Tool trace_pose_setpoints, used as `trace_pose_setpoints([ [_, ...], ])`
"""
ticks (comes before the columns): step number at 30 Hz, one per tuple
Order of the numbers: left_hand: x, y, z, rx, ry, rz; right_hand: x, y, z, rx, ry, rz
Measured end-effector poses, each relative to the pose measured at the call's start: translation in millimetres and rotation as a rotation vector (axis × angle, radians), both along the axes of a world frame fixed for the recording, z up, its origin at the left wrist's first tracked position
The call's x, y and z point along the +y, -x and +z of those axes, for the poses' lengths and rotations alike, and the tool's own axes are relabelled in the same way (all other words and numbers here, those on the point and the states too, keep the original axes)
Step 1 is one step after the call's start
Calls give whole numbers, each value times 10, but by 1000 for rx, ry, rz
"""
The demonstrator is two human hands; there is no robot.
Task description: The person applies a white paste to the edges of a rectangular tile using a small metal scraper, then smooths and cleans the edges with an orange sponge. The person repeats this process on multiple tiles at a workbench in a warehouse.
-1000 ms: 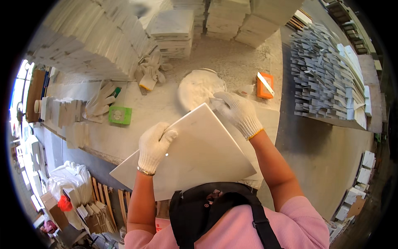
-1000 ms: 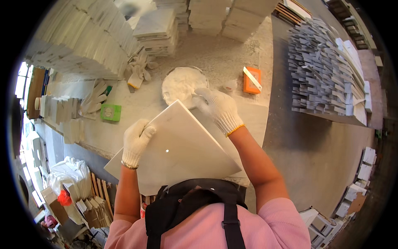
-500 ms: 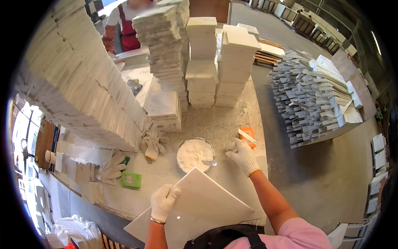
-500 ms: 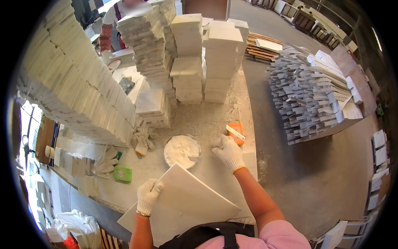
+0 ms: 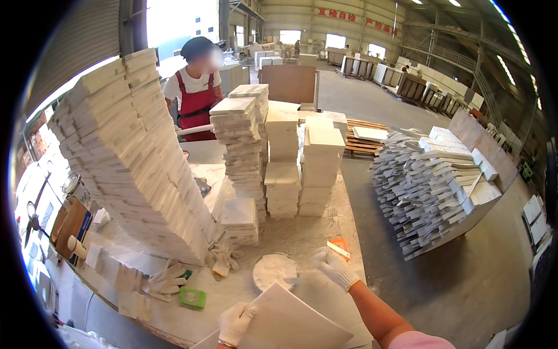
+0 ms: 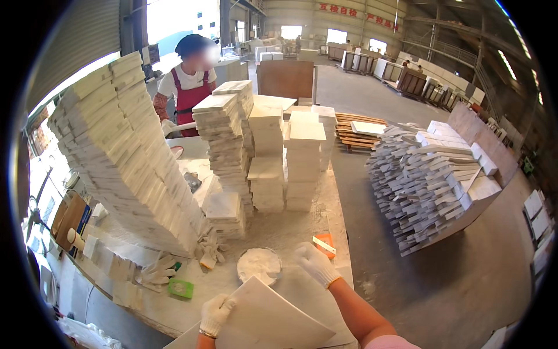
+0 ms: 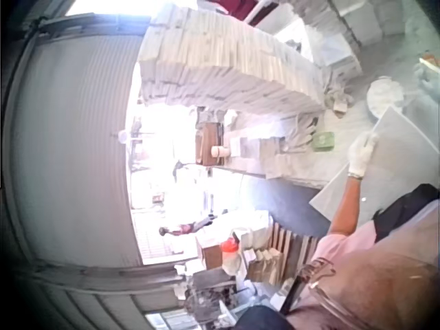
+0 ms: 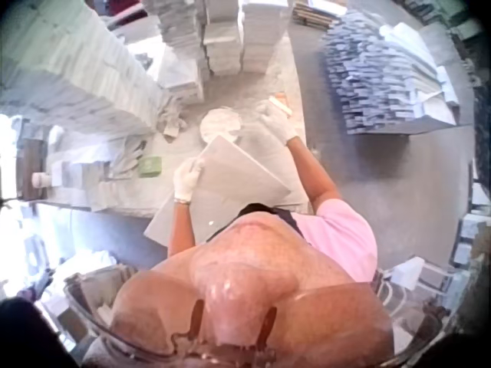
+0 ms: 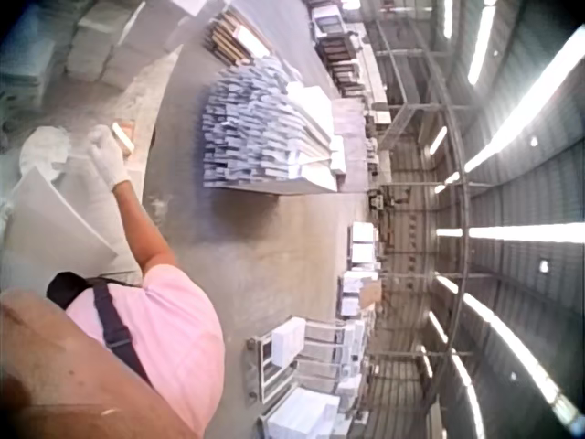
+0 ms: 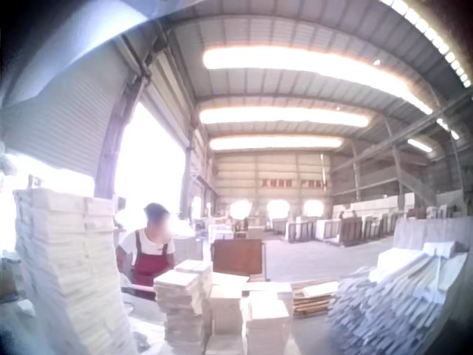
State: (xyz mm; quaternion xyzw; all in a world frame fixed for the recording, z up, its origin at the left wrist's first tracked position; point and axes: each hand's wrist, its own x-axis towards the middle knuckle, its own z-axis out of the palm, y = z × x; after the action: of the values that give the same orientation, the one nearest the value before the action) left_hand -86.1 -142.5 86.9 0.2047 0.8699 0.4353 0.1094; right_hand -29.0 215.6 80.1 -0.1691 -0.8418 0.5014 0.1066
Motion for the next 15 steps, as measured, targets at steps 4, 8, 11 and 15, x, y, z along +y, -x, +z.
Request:
trace_pose_setpoints([
  [4, -2, 7, -75, 60, 55, -2, -82, -74, 275, 63, 50, 156],
  [8, 66, -16, -17, 48, 11, 8, -127, -144, 498, 8, 12, 151],
  [11, 1, 8, -30, 71, 34, 26, -375, -130, 943, -17, 48, 149],
  [15, 26, 28, 57, 145, 14, 3, -370, -166, 1030, -8, 167, 215],
])
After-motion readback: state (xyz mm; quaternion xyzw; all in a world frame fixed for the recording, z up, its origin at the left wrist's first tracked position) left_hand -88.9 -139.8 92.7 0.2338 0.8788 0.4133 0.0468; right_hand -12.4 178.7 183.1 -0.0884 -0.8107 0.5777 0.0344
